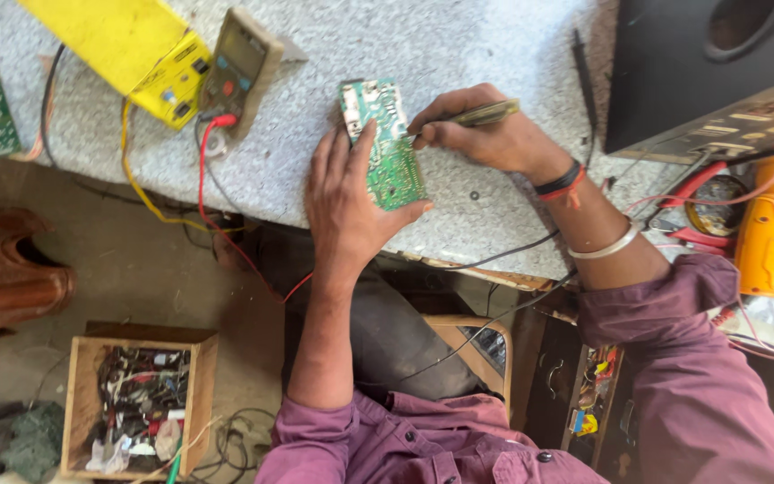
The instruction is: The person holds a green circuit board and uses a small metal tool to scrape or clean its surface. The person repeatedly repositions the board and continues scraping different areas of the board's surface.
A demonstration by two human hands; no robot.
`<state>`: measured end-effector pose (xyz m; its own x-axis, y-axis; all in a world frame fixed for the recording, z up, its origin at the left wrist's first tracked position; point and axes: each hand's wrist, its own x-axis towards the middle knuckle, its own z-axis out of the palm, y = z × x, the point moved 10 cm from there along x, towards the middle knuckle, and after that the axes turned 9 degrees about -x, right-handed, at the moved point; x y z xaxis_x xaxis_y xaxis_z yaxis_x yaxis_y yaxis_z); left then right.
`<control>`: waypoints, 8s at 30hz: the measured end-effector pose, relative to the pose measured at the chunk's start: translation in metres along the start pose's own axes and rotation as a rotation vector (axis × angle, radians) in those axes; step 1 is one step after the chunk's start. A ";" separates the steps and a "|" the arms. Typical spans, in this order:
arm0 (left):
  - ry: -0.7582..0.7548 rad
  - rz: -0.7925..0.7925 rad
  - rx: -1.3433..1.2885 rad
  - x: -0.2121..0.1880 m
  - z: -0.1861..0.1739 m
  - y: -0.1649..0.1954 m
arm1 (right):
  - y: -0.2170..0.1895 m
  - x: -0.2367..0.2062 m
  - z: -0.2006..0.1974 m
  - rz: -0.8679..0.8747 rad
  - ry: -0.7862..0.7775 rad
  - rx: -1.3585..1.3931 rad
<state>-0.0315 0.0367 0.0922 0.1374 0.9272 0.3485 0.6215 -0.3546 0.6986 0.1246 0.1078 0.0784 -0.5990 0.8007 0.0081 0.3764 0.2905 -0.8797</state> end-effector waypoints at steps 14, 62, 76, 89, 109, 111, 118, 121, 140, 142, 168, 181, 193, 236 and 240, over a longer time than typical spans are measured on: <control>-0.016 0.005 0.032 0.002 0.003 0.005 | -0.003 -0.001 -0.003 -0.074 0.011 -0.001; -0.019 0.003 0.036 0.002 0.003 0.008 | 0.000 -0.001 -0.003 -0.022 0.040 -0.013; -0.012 0.007 0.043 0.002 0.001 0.009 | -0.001 0.000 -0.004 -0.027 0.036 -0.041; -0.013 0.008 0.036 0.002 0.001 0.010 | -0.002 -0.001 -0.003 -0.045 0.024 -0.017; -0.016 0.000 0.040 0.002 0.002 0.010 | -0.003 -0.001 -0.004 -0.029 0.027 -0.041; -0.016 -0.002 0.037 0.002 0.002 0.009 | -0.004 -0.001 -0.004 -0.034 0.024 -0.030; -0.013 0.004 0.034 0.002 0.002 0.009 | -0.004 -0.001 -0.004 -0.040 0.021 -0.015; -0.013 0.008 0.036 0.001 0.002 0.010 | -0.003 -0.002 -0.004 -0.028 0.023 -0.026; -0.021 -0.005 0.051 0.002 0.003 0.009 | -0.009 -0.002 -0.005 -0.009 0.034 -0.056; -0.026 -0.014 0.049 0.001 0.003 0.008 | -0.008 -0.002 -0.005 0.001 0.037 -0.065; -0.019 0.001 0.037 0.001 0.002 0.010 | -0.010 -0.003 -0.005 -0.036 0.034 -0.047; -0.015 0.009 0.031 0.002 0.001 0.012 | -0.007 -0.003 -0.004 -0.012 0.042 -0.047; -0.017 0.002 0.039 0.001 0.002 0.011 | -0.003 -0.002 -0.004 -0.023 0.033 -0.025; -0.025 -0.017 0.039 0.002 0.002 0.012 | 0.002 -0.003 -0.003 -0.002 0.025 -0.010; -0.024 -0.013 0.041 0.002 0.001 0.012 | -0.001 -0.003 -0.004 -0.012 0.026 -0.006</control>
<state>-0.0225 0.0346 0.1005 0.1475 0.9344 0.3242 0.6544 -0.3380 0.6764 0.1289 0.1069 0.0811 -0.5846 0.8107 0.0312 0.3739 0.3034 -0.8764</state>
